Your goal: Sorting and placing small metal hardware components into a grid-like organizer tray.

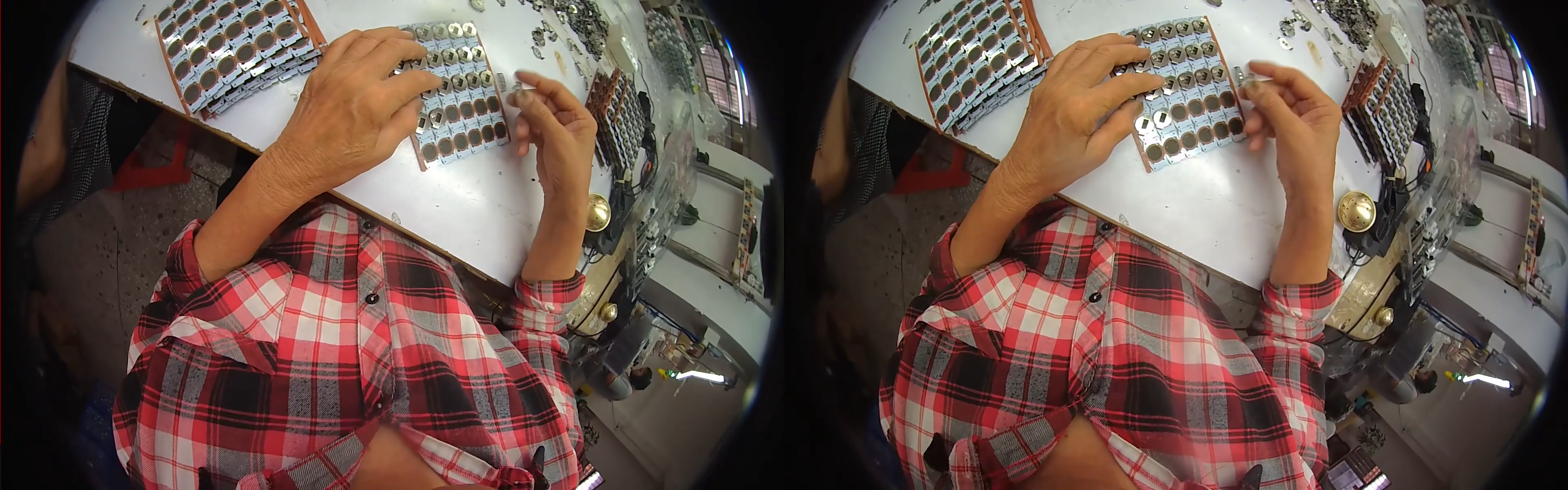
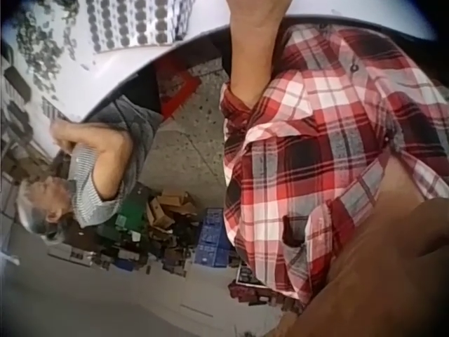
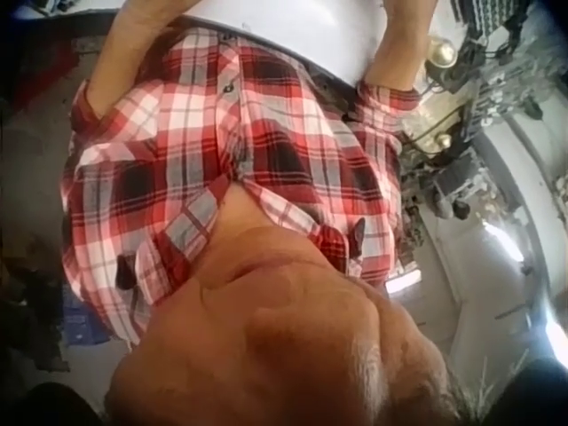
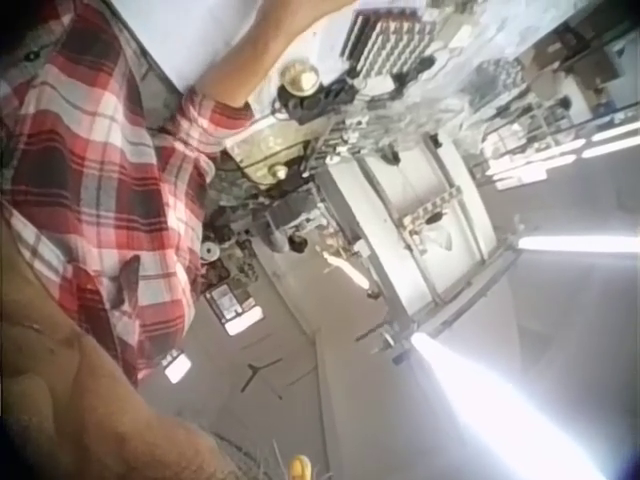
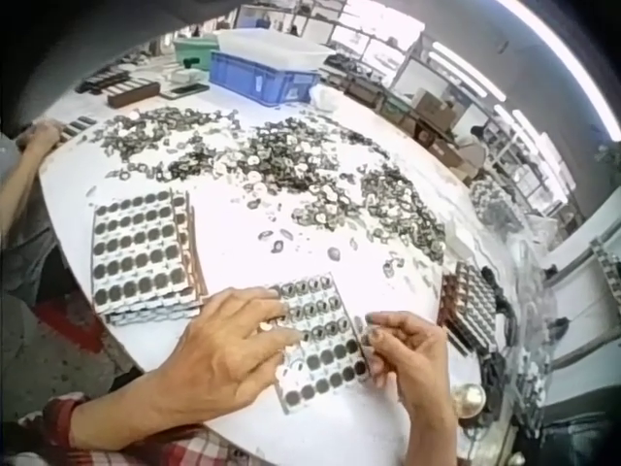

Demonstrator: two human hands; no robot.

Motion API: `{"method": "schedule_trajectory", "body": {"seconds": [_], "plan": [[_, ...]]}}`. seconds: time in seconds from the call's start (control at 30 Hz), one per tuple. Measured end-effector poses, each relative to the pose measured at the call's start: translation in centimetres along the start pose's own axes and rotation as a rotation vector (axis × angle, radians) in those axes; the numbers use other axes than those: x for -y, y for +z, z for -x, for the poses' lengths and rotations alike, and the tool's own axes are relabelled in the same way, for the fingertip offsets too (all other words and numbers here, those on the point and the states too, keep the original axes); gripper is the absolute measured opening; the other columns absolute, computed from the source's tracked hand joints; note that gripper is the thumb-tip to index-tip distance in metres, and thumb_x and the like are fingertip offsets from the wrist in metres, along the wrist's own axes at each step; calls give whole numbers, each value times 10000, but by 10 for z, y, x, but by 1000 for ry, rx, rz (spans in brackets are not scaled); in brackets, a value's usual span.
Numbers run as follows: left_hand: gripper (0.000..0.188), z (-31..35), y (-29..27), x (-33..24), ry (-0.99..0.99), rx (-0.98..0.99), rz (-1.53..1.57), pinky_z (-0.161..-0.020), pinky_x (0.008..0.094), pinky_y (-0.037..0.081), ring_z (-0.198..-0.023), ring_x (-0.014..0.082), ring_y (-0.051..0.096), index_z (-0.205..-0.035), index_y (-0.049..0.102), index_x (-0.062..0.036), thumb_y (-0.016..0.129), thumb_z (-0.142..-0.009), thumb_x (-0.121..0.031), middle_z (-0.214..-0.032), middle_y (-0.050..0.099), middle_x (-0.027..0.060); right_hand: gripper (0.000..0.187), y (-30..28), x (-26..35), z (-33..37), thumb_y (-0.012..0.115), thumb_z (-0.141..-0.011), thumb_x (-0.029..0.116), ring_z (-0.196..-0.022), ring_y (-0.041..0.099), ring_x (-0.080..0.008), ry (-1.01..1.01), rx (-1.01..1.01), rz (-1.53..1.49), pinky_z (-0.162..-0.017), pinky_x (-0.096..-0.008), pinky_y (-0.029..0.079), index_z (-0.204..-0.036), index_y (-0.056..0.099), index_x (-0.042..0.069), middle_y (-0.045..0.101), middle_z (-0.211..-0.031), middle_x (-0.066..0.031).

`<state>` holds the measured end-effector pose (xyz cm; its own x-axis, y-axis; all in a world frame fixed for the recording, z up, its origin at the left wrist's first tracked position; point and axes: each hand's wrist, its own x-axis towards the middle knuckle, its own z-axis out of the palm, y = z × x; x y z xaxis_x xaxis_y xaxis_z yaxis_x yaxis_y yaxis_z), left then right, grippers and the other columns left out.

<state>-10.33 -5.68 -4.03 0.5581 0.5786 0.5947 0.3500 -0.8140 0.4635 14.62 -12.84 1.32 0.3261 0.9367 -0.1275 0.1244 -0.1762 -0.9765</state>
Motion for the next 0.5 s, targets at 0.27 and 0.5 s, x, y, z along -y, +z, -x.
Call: {"method": "schedule_trajectory", "body": {"seconds": [0.27, 0.5], "plan": [[494, -8, -1, 0, 3, 39, -17, -1032, 457, 471, -1235, 348, 598, -1129, 733, -83, 858, -657, -161, -1245, 664, 142, 159, 30, -5, 23, 720, -955, 51, -549, 589, -53, 94, 164, -3, -406, -182, 425, -1086, 719, -40, 754, -917, -87], [531, -9, -7, -10, 7, 35, 4, -1029, 459, 474, -1236, 349, 598, -1129, 731, -88, 878, -625, -169, -1248, 662, 139, 151, 33, -5, 25, 732, -951, 49, -548, 548, -20, 59, 95, 98, -401, -166, 377, -1089, 732, -8, 735, -863, -38]]}}
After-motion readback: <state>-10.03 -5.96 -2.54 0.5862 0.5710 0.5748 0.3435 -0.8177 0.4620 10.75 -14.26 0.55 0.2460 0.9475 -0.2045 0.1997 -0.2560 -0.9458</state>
